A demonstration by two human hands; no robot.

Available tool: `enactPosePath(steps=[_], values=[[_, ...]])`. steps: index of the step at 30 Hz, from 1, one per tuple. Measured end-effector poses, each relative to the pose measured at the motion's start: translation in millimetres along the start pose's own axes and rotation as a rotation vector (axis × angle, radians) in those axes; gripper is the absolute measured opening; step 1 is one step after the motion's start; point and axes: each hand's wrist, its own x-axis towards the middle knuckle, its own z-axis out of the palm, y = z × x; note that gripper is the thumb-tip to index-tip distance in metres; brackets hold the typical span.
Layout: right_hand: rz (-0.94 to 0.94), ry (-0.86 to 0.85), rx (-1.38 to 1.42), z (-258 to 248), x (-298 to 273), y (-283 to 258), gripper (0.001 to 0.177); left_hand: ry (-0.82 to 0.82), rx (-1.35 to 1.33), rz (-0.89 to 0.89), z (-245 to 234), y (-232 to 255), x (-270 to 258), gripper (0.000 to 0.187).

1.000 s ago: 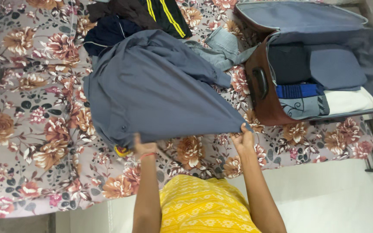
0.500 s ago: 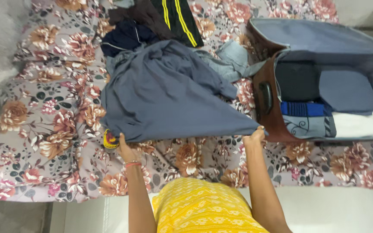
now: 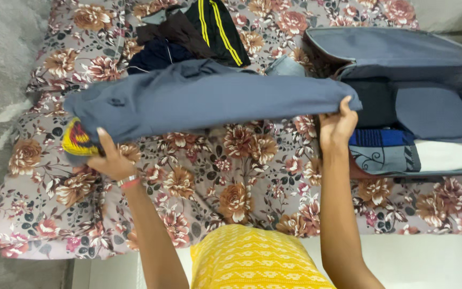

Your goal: The person folds a shirt and a pair of jeans by hand on a bed before placing them into a suitcase.

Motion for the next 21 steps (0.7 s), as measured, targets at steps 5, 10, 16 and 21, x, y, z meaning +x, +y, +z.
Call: enactPosePath(steps=[5,10,16,21], values=[[0.168,0.208,-0.114,-95.4,-55.4,29.0,0.038,-0.256,-0.49,-0.453,-71.6,-48.4,-69.7,0.04],[0.561,0.447,-0.434,-217.9,-101.9,86.9,0.034,-0.033,-0.007,-0.683,-173.1,-172.4,-108.6,0.039],[0.865,0.721,-0.499,-270.5,-157.4,113.6,0.034,0.015,0.672,-0.568,-233.1,-221.0,-132.8,0.038],[0.909,0.669,-0.713,-303.3,-169.0,117.2,0.035,-0.011,1.155,-0.201,-230.8,-211.0,-151.2,0.038]])
